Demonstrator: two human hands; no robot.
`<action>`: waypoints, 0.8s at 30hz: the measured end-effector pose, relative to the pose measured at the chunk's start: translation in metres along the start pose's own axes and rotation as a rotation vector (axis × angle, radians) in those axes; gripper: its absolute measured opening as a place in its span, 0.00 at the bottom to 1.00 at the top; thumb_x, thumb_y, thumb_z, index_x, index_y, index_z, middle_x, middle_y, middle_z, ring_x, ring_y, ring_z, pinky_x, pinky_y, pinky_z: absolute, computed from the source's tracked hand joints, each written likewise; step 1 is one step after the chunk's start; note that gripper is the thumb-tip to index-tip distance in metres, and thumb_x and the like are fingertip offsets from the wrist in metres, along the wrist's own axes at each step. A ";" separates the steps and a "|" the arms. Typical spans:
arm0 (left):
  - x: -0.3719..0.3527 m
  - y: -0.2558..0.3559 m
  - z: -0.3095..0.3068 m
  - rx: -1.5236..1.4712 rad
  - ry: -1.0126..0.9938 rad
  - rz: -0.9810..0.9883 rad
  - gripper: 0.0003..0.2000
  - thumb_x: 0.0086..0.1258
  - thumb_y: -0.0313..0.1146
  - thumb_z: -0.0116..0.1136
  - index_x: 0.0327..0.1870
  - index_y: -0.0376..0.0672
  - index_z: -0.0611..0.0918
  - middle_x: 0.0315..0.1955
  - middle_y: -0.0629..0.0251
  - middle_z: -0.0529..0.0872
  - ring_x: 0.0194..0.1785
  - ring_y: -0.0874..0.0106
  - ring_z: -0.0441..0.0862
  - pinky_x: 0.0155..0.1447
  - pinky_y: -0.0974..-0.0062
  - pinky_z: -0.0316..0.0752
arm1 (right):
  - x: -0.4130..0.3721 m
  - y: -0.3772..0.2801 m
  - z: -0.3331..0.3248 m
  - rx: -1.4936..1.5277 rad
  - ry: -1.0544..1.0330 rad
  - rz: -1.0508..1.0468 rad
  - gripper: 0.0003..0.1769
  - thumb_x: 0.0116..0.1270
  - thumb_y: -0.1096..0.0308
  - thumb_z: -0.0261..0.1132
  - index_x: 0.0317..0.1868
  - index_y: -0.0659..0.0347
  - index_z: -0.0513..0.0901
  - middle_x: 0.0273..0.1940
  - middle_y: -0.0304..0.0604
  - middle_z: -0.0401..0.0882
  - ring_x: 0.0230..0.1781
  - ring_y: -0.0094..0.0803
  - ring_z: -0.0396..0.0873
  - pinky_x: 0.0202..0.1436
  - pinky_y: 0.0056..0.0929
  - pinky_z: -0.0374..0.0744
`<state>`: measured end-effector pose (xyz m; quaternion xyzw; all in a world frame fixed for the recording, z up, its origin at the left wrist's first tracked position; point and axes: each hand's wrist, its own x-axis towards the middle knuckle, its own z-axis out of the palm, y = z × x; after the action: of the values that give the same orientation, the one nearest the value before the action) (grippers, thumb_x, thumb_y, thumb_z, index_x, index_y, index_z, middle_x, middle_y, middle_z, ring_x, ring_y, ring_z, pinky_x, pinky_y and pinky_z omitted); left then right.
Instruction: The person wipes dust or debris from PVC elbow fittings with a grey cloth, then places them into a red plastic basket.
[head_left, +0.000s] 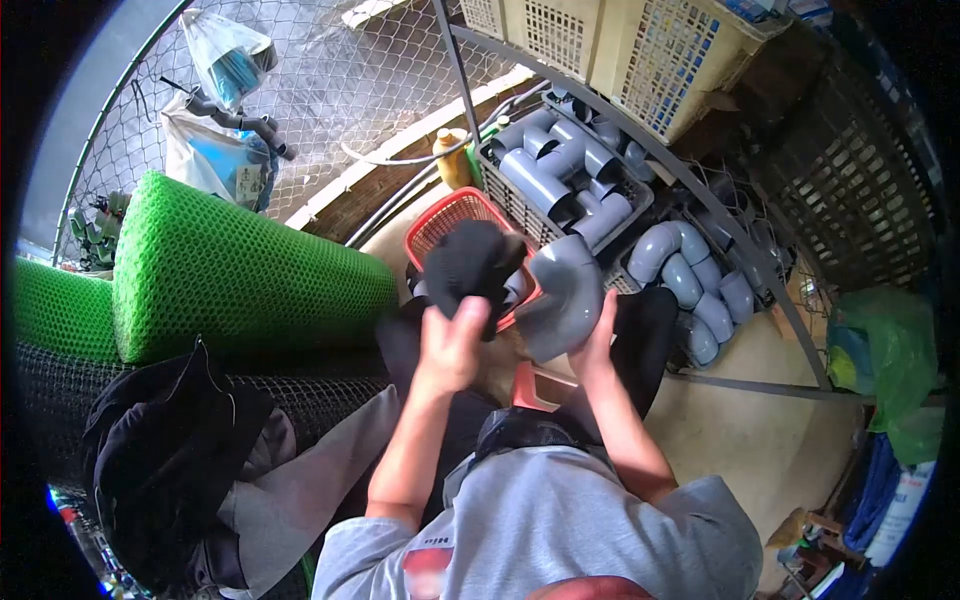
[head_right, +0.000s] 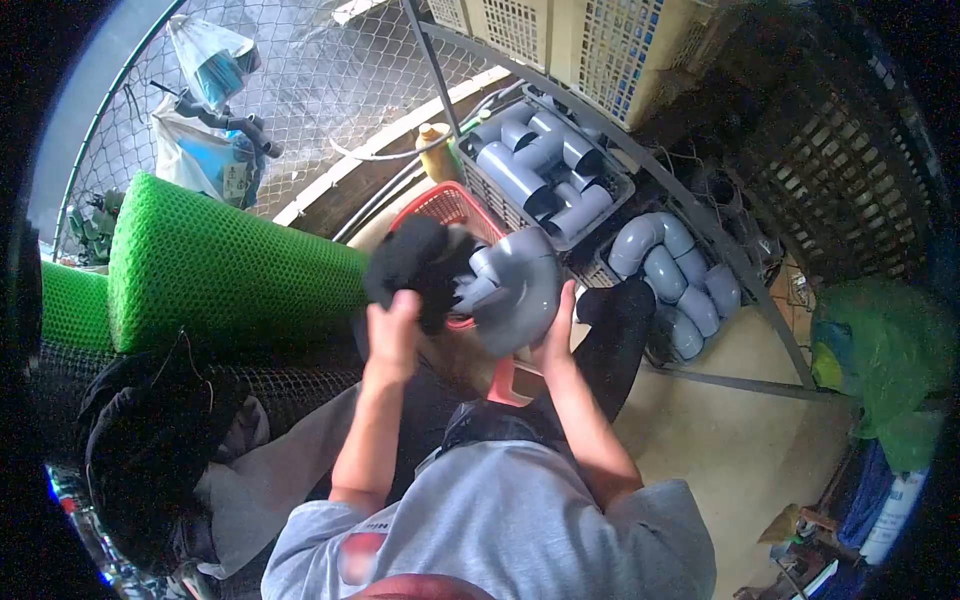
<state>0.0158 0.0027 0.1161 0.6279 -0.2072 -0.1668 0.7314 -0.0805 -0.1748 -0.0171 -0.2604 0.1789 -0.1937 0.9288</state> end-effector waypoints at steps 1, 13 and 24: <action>0.005 0.006 0.015 0.168 -0.164 0.003 0.27 0.75 0.41 0.58 0.67 0.29 0.78 0.60 0.56 0.85 0.64 0.62 0.81 0.70 0.62 0.73 | 0.004 0.003 0.006 0.040 -0.016 0.033 0.43 0.83 0.32 0.39 0.76 0.62 0.69 0.72 0.47 0.73 0.72 0.39 0.73 0.77 0.41 0.70; 0.043 -0.042 0.025 0.687 -0.468 0.451 0.26 0.63 0.28 0.59 0.66 0.38 0.80 0.67 0.49 0.80 0.76 0.45 0.69 0.80 0.50 0.59 | -0.008 0.022 -0.006 -0.038 -0.197 0.110 0.33 0.83 0.51 0.53 0.81 0.57 0.61 0.77 0.42 0.66 0.78 0.35 0.65 0.82 0.40 0.61; 0.019 -0.054 0.006 0.823 -0.636 0.405 0.23 0.71 0.36 0.63 0.68 0.46 0.82 0.65 0.49 0.80 0.74 0.49 0.72 0.84 0.44 0.49 | -0.031 0.046 -0.016 0.128 -0.032 0.194 0.39 0.82 0.33 0.41 0.78 0.52 0.68 0.70 0.42 0.76 0.69 0.35 0.76 0.72 0.40 0.76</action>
<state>0.0299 -0.0206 0.0654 0.7281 -0.5821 -0.1095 0.3450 -0.1023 -0.1314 -0.0480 -0.1851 0.1758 -0.1097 0.9606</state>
